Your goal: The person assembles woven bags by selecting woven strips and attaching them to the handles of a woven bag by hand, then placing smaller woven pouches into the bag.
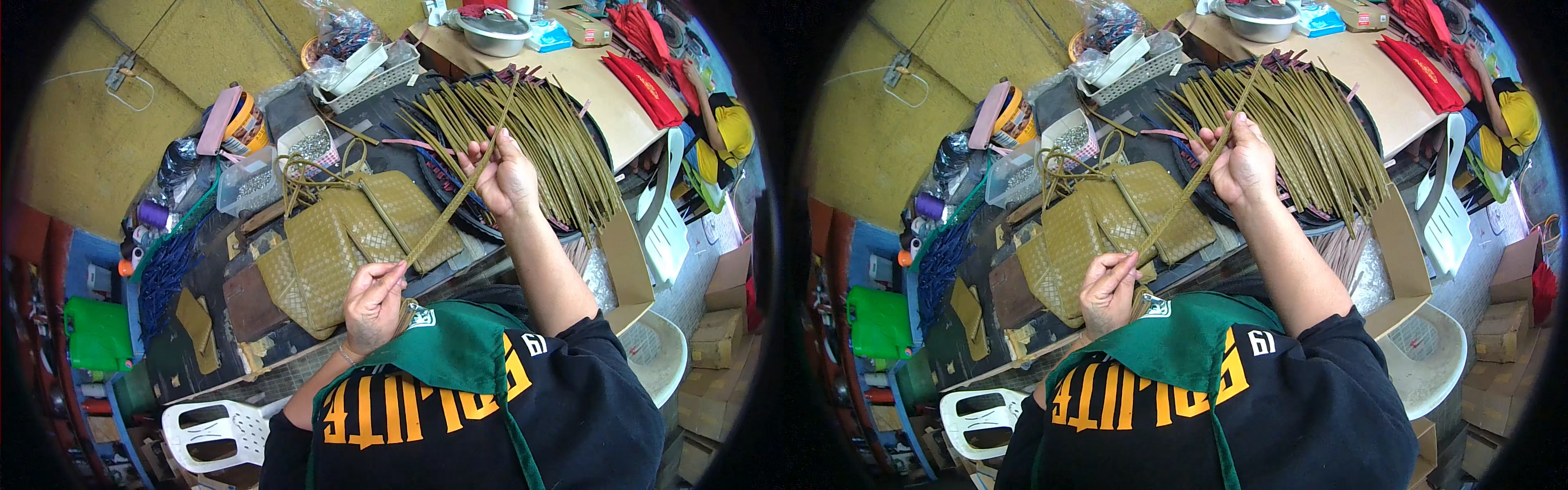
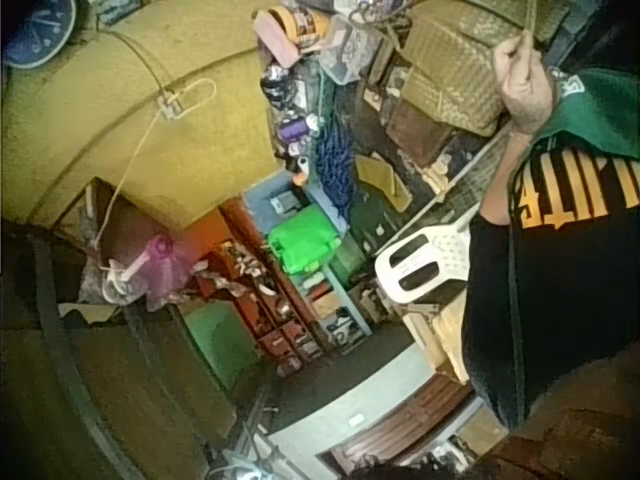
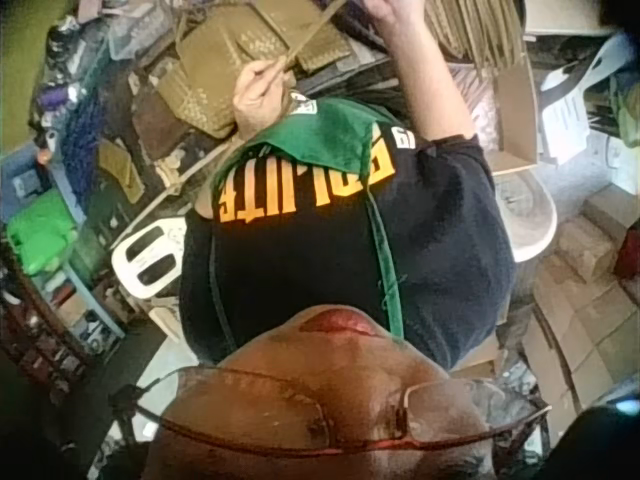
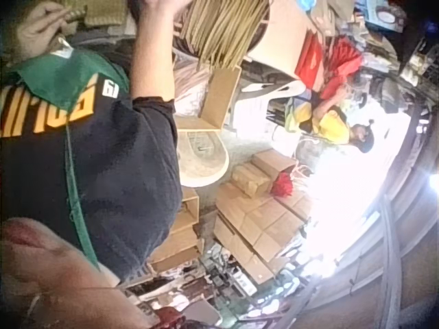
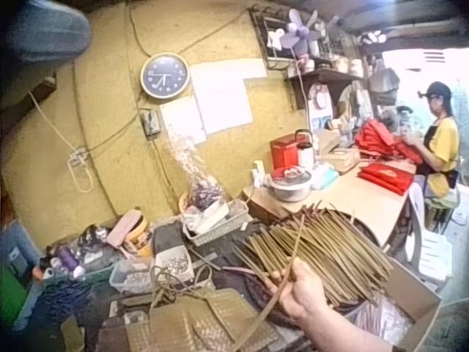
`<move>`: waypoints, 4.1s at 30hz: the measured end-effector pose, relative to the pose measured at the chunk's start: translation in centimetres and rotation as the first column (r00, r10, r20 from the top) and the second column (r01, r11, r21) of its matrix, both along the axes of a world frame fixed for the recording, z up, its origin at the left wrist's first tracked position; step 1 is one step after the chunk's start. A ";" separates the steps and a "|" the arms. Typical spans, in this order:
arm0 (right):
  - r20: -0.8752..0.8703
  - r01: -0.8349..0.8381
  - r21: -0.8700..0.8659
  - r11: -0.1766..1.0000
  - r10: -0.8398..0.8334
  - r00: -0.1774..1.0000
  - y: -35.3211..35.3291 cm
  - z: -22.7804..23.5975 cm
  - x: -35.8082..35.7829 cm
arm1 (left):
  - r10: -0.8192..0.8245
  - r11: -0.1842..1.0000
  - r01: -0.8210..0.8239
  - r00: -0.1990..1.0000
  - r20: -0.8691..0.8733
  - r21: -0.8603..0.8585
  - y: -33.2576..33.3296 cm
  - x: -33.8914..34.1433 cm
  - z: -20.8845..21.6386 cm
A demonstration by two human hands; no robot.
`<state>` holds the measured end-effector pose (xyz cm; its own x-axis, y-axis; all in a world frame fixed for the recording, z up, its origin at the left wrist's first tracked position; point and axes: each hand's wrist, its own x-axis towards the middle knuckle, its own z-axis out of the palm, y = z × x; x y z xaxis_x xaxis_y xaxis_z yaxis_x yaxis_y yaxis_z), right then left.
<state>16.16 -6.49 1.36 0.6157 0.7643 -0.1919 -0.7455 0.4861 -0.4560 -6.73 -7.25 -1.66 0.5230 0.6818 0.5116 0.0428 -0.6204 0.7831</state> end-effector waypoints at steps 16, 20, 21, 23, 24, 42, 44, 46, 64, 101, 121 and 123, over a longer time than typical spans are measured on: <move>0.531 -0.385 -0.438 0.812 0.579 0.619 -2.9 -1.9 -6.0 | 0.073 0.996 -0.072 0.997 0.007 -0.059 -0.2 0.5 0.1; 0.408 -0.551 -0.419 0.721 0.692 0.595 -3.4 -1.9 -5.5 | -0.049 0.802 0.167 0.975 0.215 -0.573 0.1 0.4 0.4; 0.374 -0.546 -0.408 0.731 0.680 0.631 -3.2 -1.8 -4.7 | -0.054 0.623 0.291 0.942 0.331 -0.726 0.7 0.4 0.3; 0.323 -0.570 -0.377 0.730 0.680 0.658 -3.6 -1.8 -3.9 | -0.164 0.618 0.308 0.950 0.265 -0.724 1.6 -0.7 0.7; 0.300 -0.601 -0.353 0.717 0.695 0.653 -3.8 -1.7 -3.8 | -0.307 0.667 0.265 0.949 0.067 -0.696 2.0 -1.2 1.1; 0.379 -0.565 -0.274 0.778 0.628 0.680 -5.2 -1.8 -6.5 | -0.210 0.659 0.201 0.974 0.079 -0.725 1.2 -1.5 0.1; 0.366 -0.552 -0.274 0.787 0.616 0.697 -5.3 -1.8 -7.1 | -0.193 0.689 0.186 0.979 0.070 -0.700 1.0 -1.5 -0.1; 0.375 -0.539 -0.277 0.796 0.606 0.702 -5.3 -2.0 -7.6 | -0.172 0.689 0.186 0.981 0.092 -0.700 0.7 -1.6 0.0; 0.699 -0.477 -0.231 0.848 0.486 0.524 -4.5 -0.9 -10.2 | -0.049 0.884 0.053 0.999 0.021 -0.464 0.2 -3.1 2.3; 0.896 0.245 -0.407 0.880 0.437 -0.081 31.9 -9.7 -6.2 | 0.464 0.657 -0.091 0.831 0.307 -0.748 2.3 -18.4 1.9; 0.488 -0.893 -0.106 0.436 0.806 0.336 5.9 -1.1 -23.2 | 0.432 0.890 -0.426 0.902 -0.003 -0.164 4.9 -15.7 4.0; 0.551 -0.867 -0.136 0.480 0.764 0.336 5.8 -1.3 -23.3 | 0.442 0.888 -0.439 0.897 -0.014 -0.135 4.8 -15.8 4.1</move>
